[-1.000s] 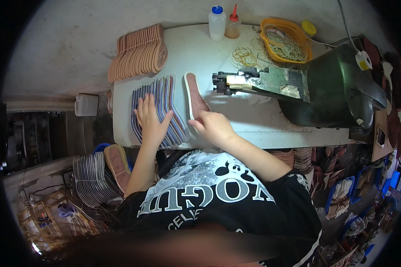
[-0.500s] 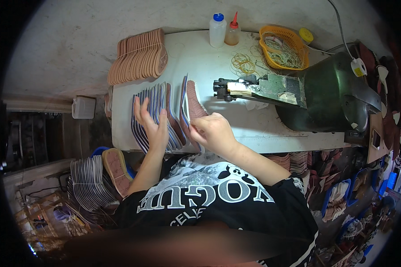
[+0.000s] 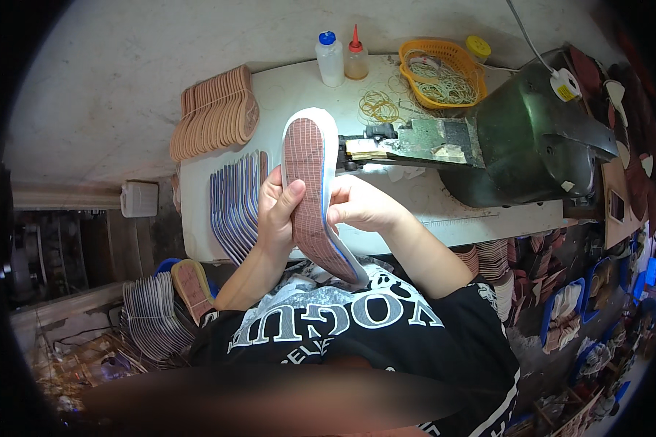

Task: The worker inspects, marks, and stacks shoe insoles at a workstation.

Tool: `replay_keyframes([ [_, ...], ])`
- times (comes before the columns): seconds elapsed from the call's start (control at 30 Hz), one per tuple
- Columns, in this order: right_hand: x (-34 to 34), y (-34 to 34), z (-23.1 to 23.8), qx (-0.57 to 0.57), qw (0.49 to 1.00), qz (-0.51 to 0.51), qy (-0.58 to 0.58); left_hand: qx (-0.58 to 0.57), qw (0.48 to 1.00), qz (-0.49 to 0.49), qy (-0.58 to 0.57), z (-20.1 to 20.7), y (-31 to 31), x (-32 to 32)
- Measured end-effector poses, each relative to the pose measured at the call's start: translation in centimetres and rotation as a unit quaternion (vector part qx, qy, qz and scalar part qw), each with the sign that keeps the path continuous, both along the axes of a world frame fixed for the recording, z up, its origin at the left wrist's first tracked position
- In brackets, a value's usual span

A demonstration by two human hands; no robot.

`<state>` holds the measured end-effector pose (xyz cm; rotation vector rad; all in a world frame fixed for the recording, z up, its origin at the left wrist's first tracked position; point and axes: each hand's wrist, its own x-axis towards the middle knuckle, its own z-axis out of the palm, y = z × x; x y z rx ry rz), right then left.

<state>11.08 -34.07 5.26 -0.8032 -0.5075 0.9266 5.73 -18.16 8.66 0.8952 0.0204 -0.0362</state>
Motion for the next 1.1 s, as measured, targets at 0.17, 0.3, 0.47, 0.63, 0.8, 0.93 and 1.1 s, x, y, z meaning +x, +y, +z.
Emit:
replay_keyframes([
  [0.17,1.4,-1.2,0.1,-0.054,0.990,0.104,-0.073,0.059,0.997,0.039,-0.039,-0.1,-0.9,-0.7],
  [0.3,1.4,-2.9,5.3,-0.222,0.939,0.064,-0.255,0.151,0.983,0.095,-0.050,-1.4,-0.5,-0.6],
  [0.47,0.4,-2.0,5.7,-0.344,0.820,-0.095,-0.448,0.268,0.957,0.090,-0.059,-1.0,-0.1,0.8],
  [0.63,0.9,-2.9,4.9,-0.227,0.950,-0.011,-0.213,0.295,0.955,-0.040,0.017,0.5,0.2,1.8],
  [0.8,2.1,-3.5,1.4,-0.124,0.989,0.061,-0.044,0.111,0.993,-0.039,0.031,0.8,-0.5,2.4],
  [0.93,2.3,-4.2,3.0,-0.150,0.978,0.078,-0.123,0.292,0.956,-0.024,-0.029,1.2,-0.8,3.0],
  [1.1,1.0,-3.8,2.6,-0.224,0.947,-0.131,-0.188,0.422,0.905,0.034,-0.051,2.4,-2.5,4.5],
])
